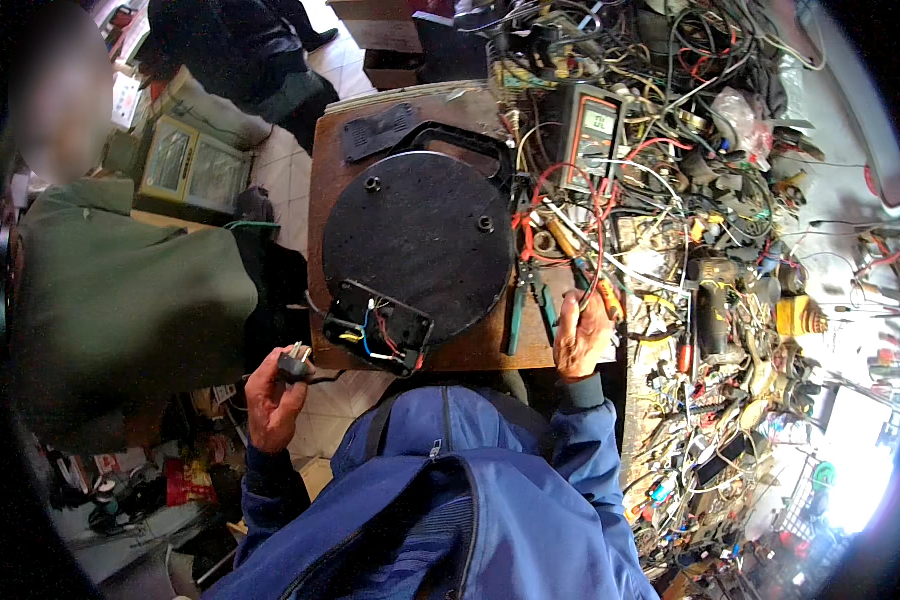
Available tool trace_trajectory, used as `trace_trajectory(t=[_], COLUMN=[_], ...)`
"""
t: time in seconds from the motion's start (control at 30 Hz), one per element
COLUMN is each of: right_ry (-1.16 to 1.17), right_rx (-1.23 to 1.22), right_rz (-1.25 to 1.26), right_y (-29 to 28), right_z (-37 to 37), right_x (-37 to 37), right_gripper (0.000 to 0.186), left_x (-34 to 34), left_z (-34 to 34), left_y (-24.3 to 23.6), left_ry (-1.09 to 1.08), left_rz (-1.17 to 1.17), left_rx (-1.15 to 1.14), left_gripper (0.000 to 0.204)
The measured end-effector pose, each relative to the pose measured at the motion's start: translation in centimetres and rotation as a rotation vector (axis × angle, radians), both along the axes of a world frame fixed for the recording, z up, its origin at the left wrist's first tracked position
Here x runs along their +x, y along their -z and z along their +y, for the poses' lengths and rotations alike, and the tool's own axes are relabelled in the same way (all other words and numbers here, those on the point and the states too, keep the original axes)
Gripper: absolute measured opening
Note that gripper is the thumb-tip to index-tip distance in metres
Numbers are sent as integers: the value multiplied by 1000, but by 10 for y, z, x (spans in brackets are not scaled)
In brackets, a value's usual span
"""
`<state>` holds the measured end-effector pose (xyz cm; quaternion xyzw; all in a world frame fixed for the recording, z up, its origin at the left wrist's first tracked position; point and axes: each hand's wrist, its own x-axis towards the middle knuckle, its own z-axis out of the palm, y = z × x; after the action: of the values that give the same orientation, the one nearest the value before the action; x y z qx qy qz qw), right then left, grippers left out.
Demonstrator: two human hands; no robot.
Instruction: The person retrieves a small component from a drawer and uses it to connect wires inside a black electronic device. They use pliers to strip or cut wires and a multimeter to test the connections. The task involves manipulating small wires and components within the device's casing.
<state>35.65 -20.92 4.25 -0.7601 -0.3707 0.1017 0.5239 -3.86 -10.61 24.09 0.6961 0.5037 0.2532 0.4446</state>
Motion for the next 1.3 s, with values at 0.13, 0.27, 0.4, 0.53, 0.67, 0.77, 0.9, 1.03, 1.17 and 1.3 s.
trace_trajectory(t=[0.13, 0.27, 0.4, 0.53, 0.67, 0.77, 0.9, 1.03, 1.17, 1.3], right_ry=[-90, -192, -181, -337, -431, -368, -225, -211, -143, -194], right_rx=[-20, -83, -41, -218, -317, -273, -380, -348, -238, -26], right_rz=[188, 122, 117, -30, -110, -33, 213, 470, 686, 876], right_y=[12, 39, 9, 23, 61, 65, 100, 111, 29, -49], right_z=[-6, -12, -11, -5, -10, -7, -16, -24, -22, -7], right_x=[-40, -54, -67, -65, -65, -66, -52, -45, -42, -43], right_gripper=[13, 11, 13, 14, 19, 19, 26, 26, 31, 30], left_x=[-1, -5, -9, -18, -20, -24, -15, -15, -12, -6], left_z=[-1, 1, -4, -6, -1, -4, 4, 11, 16, 14], left_y=[-6, -9, -18, -12, -20, -14, -8, 3, -16, -33], left_ry=[15, 13, -19, -30, 3, -55, 2, 53, 100, 61], left_rz=[149, 281, 255, 210, 168, 104, 221, 264, 545, 328], left_rx=[93, 149, 89, 94, 34, -20, 38, 146, 482, 191], left_gripper=[38, 44, 52, 50, 47, 44, 35, 34, 35, 34])
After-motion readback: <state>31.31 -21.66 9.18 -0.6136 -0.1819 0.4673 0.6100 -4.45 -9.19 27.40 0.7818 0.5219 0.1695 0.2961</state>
